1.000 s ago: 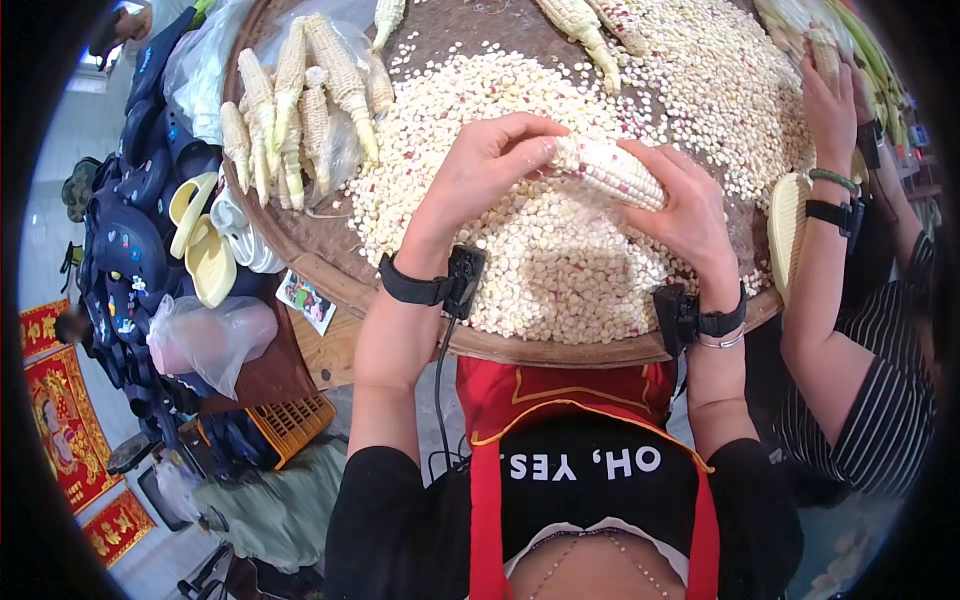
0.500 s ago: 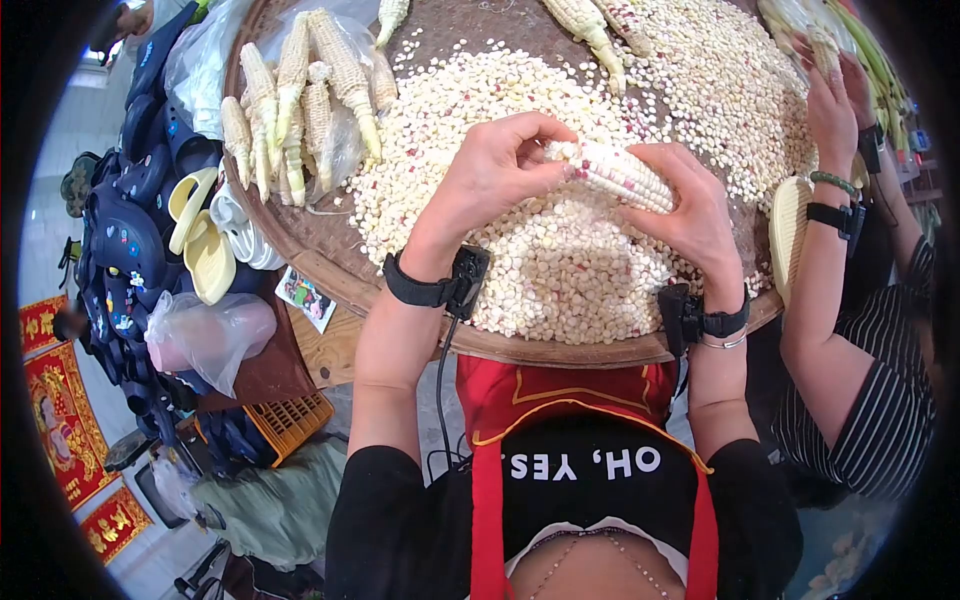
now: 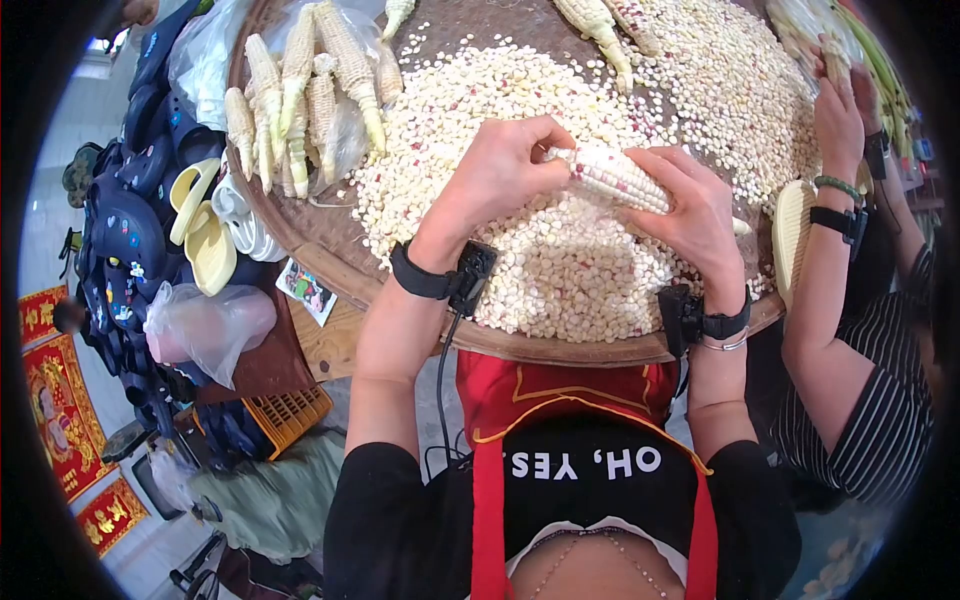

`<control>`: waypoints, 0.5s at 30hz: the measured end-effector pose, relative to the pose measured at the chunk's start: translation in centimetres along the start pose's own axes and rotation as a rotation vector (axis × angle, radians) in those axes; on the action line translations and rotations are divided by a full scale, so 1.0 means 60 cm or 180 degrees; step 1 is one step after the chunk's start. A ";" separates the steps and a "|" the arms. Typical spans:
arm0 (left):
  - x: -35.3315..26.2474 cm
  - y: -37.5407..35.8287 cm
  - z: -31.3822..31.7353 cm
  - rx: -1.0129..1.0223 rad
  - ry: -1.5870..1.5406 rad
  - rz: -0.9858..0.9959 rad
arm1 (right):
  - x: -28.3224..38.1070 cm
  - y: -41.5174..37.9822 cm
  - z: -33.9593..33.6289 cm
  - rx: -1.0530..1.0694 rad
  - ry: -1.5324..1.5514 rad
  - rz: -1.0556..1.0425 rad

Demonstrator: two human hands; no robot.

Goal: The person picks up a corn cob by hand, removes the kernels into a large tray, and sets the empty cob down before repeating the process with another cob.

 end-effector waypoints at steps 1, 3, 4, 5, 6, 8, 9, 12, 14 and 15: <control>0.007 0.001 -0.003 -0.0005 0.0006 0.0001 | -0.001 -0.001 0.001 0.0026 0.0011 0.0026; 0.023 0.003 0.003 0.0237 -0.1059 -0.0046 | -0.006 -0.002 -0.001 0.0046 0.0097 0.0070; 0.023 0.004 0.001 0.0240 -0.1050 -0.0034 | -0.009 -0.002 -0.001 0.0067 0.0181 0.0116; 0.025 0.003 0.005 0.0344 -0.1223 -0.0085 | -0.008 -0.002 -0.003 0.0057 0.0178 0.0120; 0.026 0.003 0.009 0.0446 -0.1398 -0.0136 | -0.009 -0.002 -0.003 0.0079 0.0236 0.0140; 0.034 0.003 -0.002 0.0392 -0.1525 -0.0141 | -0.009 -0.002 -0.006 0.0094 0.0292 0.0159; 0.036 0.003 -0.008 0.0336 -0.1653 -0.0152 | -0.013 -0.002 -0.005 0.0159 0.0327 0.0265; 0.022 0.005 -0.016 0.0106 -0.1510 0.0111 | -0.020 -0.004 -0.003 0.0228 0.0433 0.0389; 0.007 0.005 -0.006 0.0010 -0.1362 0.0209 | -0.021 -0.003 -0.001 0.0247 0.0505 0.0402; 0.002 0.004 -0.001 0.0013 -0.1365 0.0210 | -0.019 -0.003 0.002 0.0264 0.0525 0.0386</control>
Point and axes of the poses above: each hand's wrist, its own y-axis towards the middle knuckle, its own z-axis out of the palm, x = y × z, the point moved 9 cm from there along y, towards the middle knuckle, and after that the axes turned 1 degree about -z, right-handed, at the moved point
